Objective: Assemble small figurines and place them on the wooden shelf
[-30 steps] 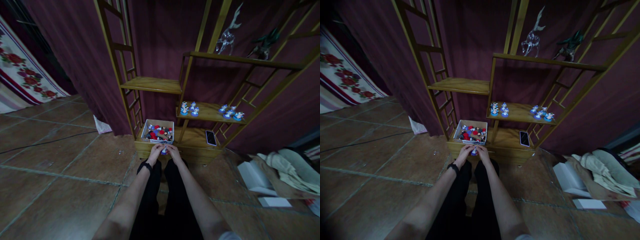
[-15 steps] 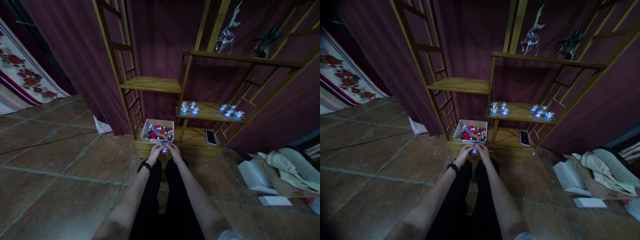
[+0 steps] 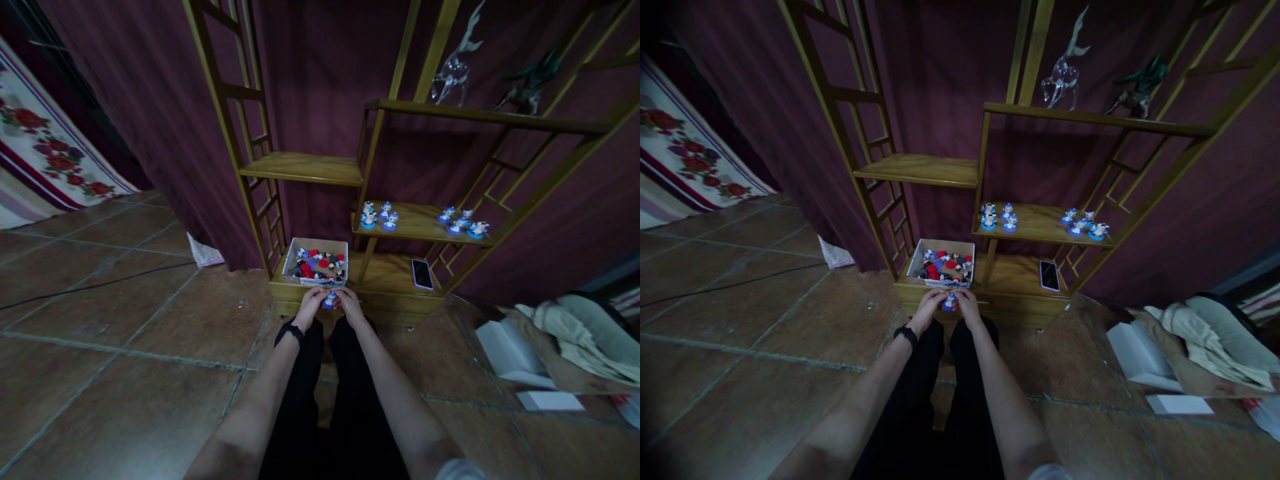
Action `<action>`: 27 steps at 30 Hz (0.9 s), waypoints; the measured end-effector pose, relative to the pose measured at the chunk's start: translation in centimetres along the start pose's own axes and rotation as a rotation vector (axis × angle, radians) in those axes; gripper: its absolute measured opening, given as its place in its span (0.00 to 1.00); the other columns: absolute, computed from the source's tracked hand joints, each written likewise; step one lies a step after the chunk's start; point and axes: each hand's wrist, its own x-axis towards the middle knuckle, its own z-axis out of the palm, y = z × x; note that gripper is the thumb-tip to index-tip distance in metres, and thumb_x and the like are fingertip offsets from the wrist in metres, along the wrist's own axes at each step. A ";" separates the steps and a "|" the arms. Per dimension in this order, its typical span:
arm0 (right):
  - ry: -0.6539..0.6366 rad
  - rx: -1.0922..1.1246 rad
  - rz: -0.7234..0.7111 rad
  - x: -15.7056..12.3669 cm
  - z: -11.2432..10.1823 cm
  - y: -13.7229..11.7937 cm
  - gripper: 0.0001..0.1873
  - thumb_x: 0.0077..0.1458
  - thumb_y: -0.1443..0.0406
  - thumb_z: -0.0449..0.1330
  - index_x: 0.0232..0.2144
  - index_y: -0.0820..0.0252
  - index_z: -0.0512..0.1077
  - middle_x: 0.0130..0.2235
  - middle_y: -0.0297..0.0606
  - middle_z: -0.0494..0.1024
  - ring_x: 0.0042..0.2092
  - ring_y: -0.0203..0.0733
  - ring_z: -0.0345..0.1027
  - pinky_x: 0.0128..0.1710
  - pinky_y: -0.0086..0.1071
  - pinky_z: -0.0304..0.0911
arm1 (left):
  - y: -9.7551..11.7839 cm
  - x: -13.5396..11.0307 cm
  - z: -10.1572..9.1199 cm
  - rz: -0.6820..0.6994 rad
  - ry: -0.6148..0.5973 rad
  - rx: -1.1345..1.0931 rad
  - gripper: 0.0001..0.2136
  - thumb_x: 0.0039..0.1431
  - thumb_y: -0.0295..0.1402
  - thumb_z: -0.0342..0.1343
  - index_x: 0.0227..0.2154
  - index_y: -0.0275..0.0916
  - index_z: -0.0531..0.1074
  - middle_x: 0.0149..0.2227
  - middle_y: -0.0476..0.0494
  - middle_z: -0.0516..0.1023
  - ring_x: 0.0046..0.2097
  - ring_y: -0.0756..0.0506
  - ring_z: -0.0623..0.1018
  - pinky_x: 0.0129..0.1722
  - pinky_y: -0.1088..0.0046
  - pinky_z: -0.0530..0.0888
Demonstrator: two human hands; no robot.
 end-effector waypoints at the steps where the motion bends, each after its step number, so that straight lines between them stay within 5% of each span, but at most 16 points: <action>1: 0.000 0.005 0.003 0.0 0.0 0.1 0.13 0.40 0.58 0.58 0.28 0.60 0.73 0.17 0.30 0.69 0.18 0.34 0.61 0.19 0.28 0.59 | -0.1 0.1 0.0 -0.003 -0.002 -0.006 0.11 0.39 0.38 0.60 0.19 0.36 0.69 0.18 0.52 0.68 0.22 0.52 0.66 0.22 0.78 0.61; 20: 0.119 0.024 -0.065 1.0 -0.9 1.6 0.20 0.39 0.56 0.61 0.35 0.60 0.75 0.19 0.30 0.71 0.22 0.33 0.61 0.22 0.27 0.56 | -0.9 0.6 -0.4 -0.035 -0.018 -0.171 0.13 0.36 0.35 0.65 0.27 0.35 0.75 0.28 0.45 0.76 0.28 0.51 0.73 0.28 0.77 0.69; 27: 0.069 0.053 -0.117 0.9 -0.8 1.4 0.18 0.37 0.59 0.63 0.35 0.57 0.75 0.39 0.36 0.77 0.41 0.42 0.68 0.42 0.35 0.61 | -0.6 0.3 -0.3 -0.043 0.023 -0.231 0.11 0.37 0.31 0.64 0.27 0.34 0.74 0.28 0.44 0.75 0.27 0.52 0.73 0.28 0.77 0.71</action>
